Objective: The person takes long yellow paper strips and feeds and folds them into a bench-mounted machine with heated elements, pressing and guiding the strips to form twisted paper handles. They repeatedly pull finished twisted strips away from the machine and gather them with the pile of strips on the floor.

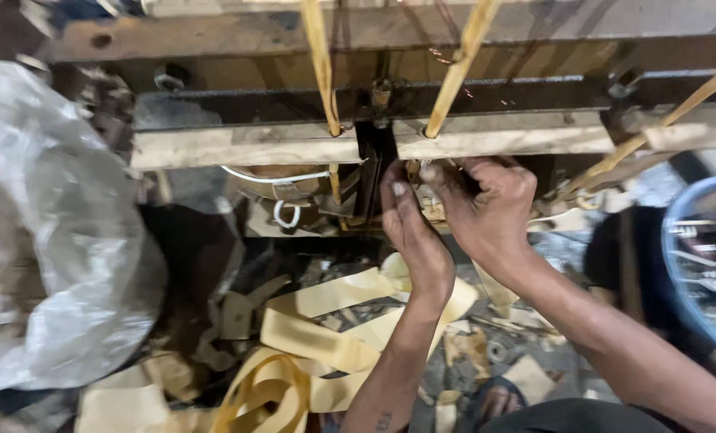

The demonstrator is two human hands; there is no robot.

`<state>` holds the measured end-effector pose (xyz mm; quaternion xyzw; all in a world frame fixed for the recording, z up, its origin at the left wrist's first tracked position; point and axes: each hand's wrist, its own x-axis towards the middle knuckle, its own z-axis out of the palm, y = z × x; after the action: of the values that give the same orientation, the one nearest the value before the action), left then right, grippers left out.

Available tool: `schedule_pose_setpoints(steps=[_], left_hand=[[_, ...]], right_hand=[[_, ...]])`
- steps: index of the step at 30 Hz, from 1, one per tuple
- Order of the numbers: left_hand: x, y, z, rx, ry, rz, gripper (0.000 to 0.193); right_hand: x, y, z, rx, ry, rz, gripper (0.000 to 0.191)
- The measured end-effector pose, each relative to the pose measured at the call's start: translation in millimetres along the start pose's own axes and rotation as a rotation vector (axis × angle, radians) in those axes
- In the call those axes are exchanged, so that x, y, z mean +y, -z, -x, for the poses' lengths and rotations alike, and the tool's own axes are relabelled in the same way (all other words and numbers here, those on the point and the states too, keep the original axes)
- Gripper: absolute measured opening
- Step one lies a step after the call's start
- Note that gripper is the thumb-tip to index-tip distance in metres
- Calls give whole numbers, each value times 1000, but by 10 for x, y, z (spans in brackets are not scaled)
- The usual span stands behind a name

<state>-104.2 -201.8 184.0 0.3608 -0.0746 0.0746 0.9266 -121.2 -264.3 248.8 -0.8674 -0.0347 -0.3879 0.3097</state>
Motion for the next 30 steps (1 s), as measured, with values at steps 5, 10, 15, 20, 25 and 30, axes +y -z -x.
schedule_pose_setpoints(steps=[5,10,15,20,25,30], left_hand=[[150,-114,-150,159,157,16,38],[276,-194,-205,307,247,-35,34],[232,-235,-298,340,321,116,28],[128,-184,-335,368,494,302,17],[72,-144,-300,260,349,573,21],[16,-47,-263,258,377,594,16]], right_hand=[[-170,88,-110,-148,-372,0,8],[-276,-55,-109,-55,-433,-9,8],[-351,-193,-86,74,-512,-96,7],[-354,-236,-99,149,-634,-344,16],[-391,-264,-126,161,-553,-203,15],[-398,-136,-146,38,-429,234,10]])
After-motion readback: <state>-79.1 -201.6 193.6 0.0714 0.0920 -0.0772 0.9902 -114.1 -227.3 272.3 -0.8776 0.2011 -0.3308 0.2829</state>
